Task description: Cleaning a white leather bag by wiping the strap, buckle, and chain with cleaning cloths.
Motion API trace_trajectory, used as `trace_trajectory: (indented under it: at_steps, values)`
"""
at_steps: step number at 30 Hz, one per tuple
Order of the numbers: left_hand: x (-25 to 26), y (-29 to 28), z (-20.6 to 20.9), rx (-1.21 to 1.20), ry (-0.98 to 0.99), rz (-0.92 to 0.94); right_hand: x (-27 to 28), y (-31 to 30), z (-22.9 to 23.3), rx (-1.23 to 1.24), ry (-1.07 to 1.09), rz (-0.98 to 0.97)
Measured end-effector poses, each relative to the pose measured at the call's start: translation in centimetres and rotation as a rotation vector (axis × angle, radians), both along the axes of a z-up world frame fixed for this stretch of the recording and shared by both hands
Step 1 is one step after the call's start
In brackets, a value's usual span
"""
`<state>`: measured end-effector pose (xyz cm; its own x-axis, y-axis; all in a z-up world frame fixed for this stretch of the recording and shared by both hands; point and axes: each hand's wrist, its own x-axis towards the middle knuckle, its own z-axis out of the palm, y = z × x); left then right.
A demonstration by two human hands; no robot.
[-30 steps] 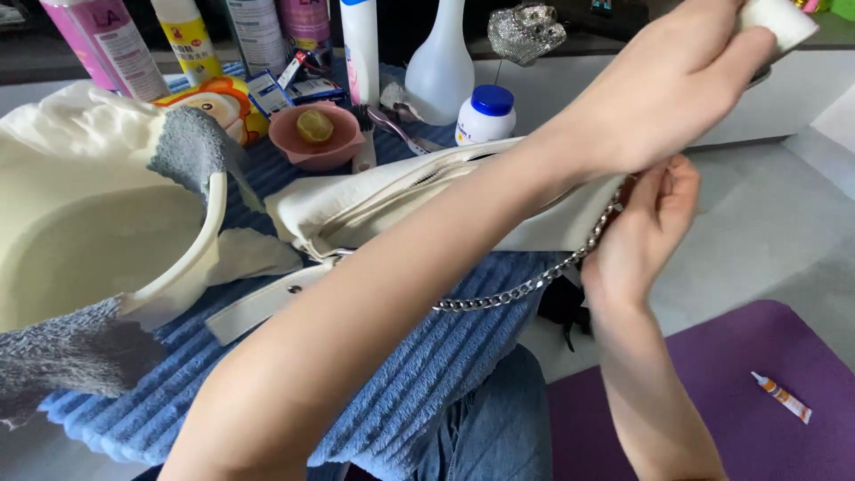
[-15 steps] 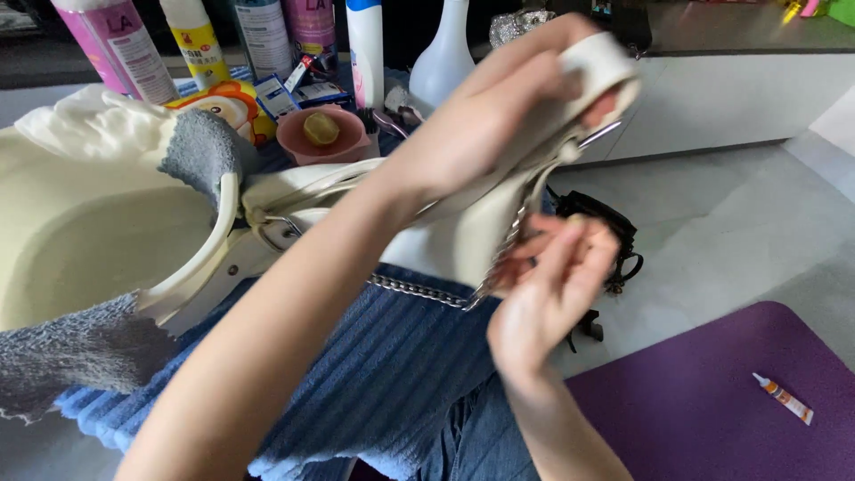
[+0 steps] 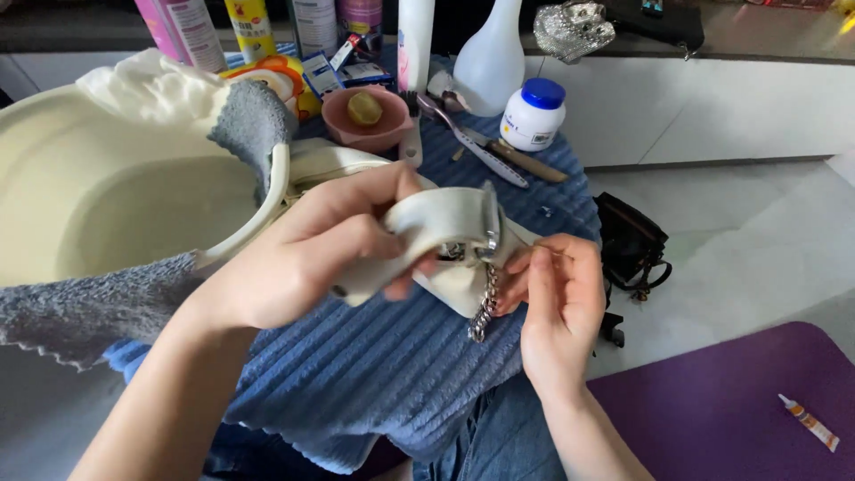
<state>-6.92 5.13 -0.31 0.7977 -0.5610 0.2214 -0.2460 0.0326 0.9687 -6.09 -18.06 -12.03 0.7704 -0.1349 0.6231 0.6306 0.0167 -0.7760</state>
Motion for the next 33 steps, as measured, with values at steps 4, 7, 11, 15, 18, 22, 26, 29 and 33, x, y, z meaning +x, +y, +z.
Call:
trace_trajectory:
  at_steps: [4,7,11,15,18,22,26,29,33]
  values:
    - [-0.3,0.9,0.5,0.026,0.010,-0.039,-0.5,0.4,0.2,-0.123,0.015,-0.010]
    - [-1.2,-0.4,2.7,0.550,-0.279,0.286,-0.9,1.1,0.3,-0.198,-0.005,0.015]
    - [-1.8,-2.2,4.7,0.801,-0.209,0.463,-1.0,1.4,0.8,-0.272,-0.044,-0.046]
    - [-1.5,-1.8,4.8,0.845,-0.213,0.312,-0.8,1.4,0.6,-0.291,-0.057,-0.010]
    - [0.4,-0.1,3.4,0.574,-0.439,0.097,-0.1,0.3,0.3,-0.296,-0.111,-0.040]
    - [2.4,0.9,1.2,0.261,-0.334,-0.111,-0.9,-0.3,2.0,-0.184,-0.077,-0.147]
    - [2.9,0.5,-0.1,0.017,-0.201,-0.234,-1.7,-0.4,4.4,-0.197,-0.252,-0.234]
    - [3.2,0.1,-0.8,-0.076,-0.152,-0.236,-2.3,-0.7,7.1,-0.352,-0.432,-0.275]
    - [3.4,-0.5,-1.7,-0.199,-0.092,-0.263,-2.5,0.3,10.7,-0.772,-0.773,-0.208]
